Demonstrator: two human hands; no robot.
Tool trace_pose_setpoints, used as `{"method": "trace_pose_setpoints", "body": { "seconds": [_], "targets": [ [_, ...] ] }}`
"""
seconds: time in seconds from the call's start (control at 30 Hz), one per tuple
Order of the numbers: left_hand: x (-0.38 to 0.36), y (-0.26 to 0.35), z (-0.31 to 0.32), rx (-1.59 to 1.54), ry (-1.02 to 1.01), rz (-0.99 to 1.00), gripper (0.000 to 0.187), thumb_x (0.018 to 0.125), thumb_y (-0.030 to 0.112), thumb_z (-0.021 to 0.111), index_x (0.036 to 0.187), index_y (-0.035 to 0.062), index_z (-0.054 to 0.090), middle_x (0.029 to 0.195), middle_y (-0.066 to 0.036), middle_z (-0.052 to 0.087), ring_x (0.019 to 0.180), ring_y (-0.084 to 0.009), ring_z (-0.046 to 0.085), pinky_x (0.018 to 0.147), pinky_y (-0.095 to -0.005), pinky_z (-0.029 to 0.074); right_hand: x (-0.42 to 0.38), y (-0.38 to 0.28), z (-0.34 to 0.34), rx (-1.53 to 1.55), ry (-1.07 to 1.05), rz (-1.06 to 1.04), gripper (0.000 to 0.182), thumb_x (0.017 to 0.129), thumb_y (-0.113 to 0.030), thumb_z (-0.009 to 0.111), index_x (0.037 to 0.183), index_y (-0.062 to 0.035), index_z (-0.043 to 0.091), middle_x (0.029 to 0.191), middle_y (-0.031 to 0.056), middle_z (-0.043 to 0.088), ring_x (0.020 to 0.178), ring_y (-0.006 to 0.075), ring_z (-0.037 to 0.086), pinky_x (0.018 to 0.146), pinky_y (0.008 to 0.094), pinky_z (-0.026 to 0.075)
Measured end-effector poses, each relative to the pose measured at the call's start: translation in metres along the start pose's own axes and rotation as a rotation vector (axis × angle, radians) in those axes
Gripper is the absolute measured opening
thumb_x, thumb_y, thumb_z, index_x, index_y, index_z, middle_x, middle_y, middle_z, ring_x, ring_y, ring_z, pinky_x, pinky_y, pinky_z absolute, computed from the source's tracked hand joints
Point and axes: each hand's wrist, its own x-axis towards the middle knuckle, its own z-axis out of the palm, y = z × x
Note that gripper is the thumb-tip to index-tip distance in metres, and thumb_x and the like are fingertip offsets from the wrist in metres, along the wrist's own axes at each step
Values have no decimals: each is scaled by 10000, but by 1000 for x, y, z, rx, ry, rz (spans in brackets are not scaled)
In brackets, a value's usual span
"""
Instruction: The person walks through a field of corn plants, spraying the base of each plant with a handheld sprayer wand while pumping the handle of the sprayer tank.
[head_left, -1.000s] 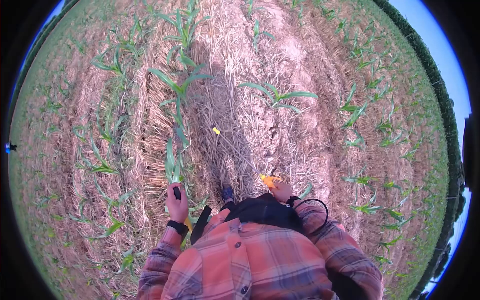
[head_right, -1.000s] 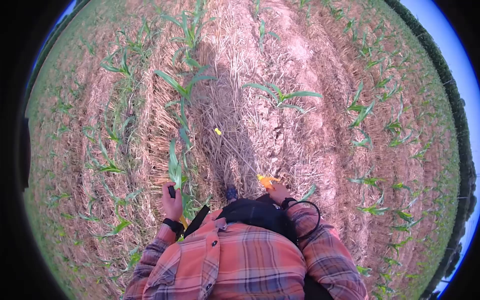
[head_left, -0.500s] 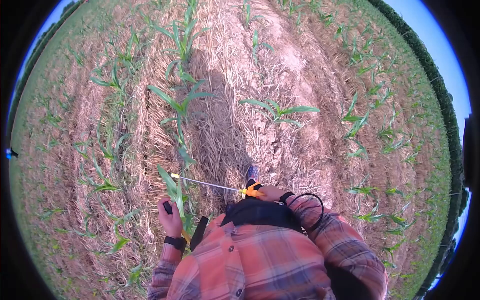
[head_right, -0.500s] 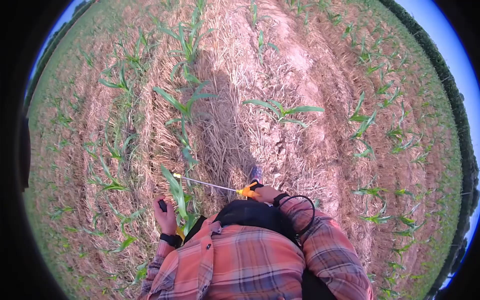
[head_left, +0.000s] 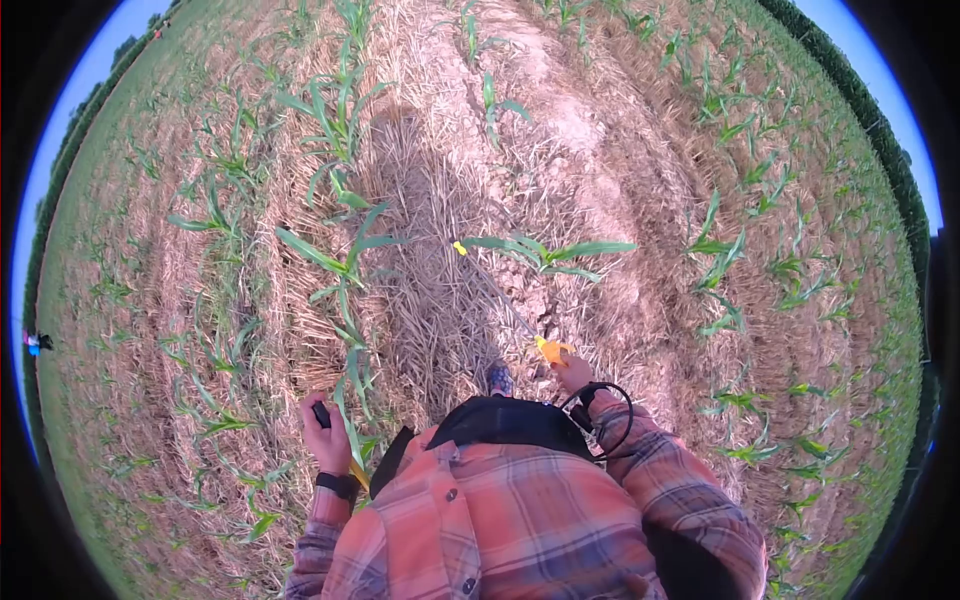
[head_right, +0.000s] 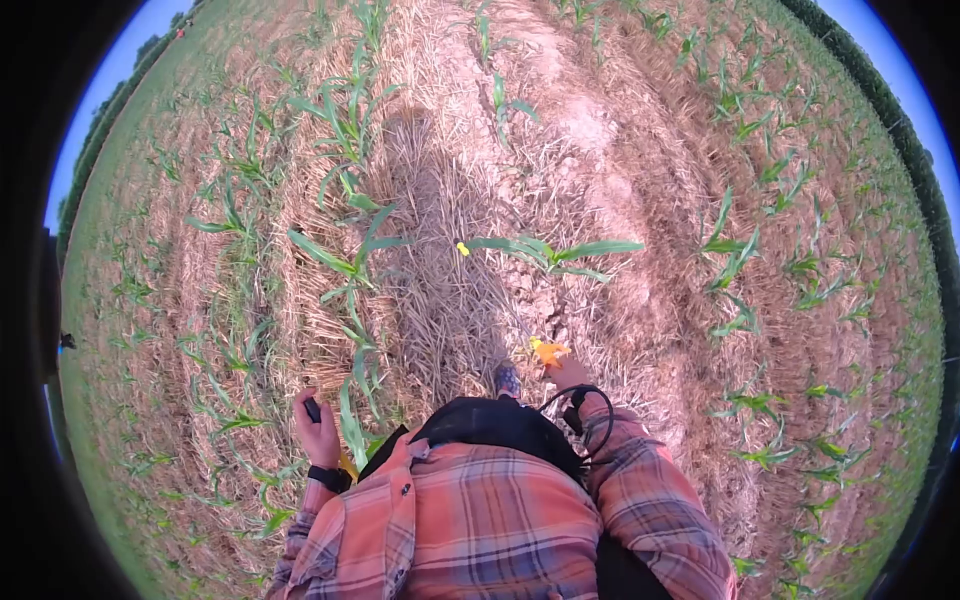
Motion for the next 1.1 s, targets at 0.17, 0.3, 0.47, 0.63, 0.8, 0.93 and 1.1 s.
{"method": "trace_pose_setpoints", "body": {
  "seconds": [0.17,0.3,0.47,0.63,0.8,0.93,1.1],
  "targets": [
    [31,24,35,-42,-33,95,194,745,8,481,933,48,453,685,15,369,574,-63,319,501,-203,292,25,11,-47,326,116,266,235,759,-247,531,632,-50,543,491,31,499,397,104,459,335,261,333],
    [47,34,48,-11,-85,23,193,747,6,477,933,48,452,700,18,378,580,-64,320,502,-203,290,41,15,-83,639,228,402,182,763,-212,521,821,-41,497,566,31,489,339,103,410,297,243,318],
    [70,54,54,45,-78,33,174,751,17,470,922,34,446,732,-8,402,615,-80,336,549,-213,311,60,31,-117,932,397,352,141,730,-169,521,773,-39,490,560,68,487,352,133,441,280,257,328],
    [100,58,54,17,-110,-2,248,720,17,508,953,51,431,701,-5,392,612,-77,367,544,-214,325,83,21,-132,987,585,438,142,769,-184,495,811,-50,477,539,64,474,330,140,401,271,263,313],
    [148,53,65,-66,-152,-38,314,670,-4,559,944,71,425,589,15,376,518,-64,372,479,-205,326,110,-17,-120,917,528,402,143,773,-193,503,787,-53,477,526,48,459,319,131,390,273,259,313],
    [187,17,71,18,-104,-47,264,697,9,530,932,65,424,603,3,382,522,-72,375,462,-219,317,136,-70,-90,835,402,384,122,754,-156,500,700,-48,482,517,36,447,319,123,388,277,252,310],
    [232,7,69,-19,-96,-105,254,717,-2,492,953,58,422,636,18,347,551,-64,345,497,-202,309,174,-138,-42,658,210,445,129,755,-175,502,708,-59,470,517,31,454,341,111,392,289,249,306]
  ]
}}
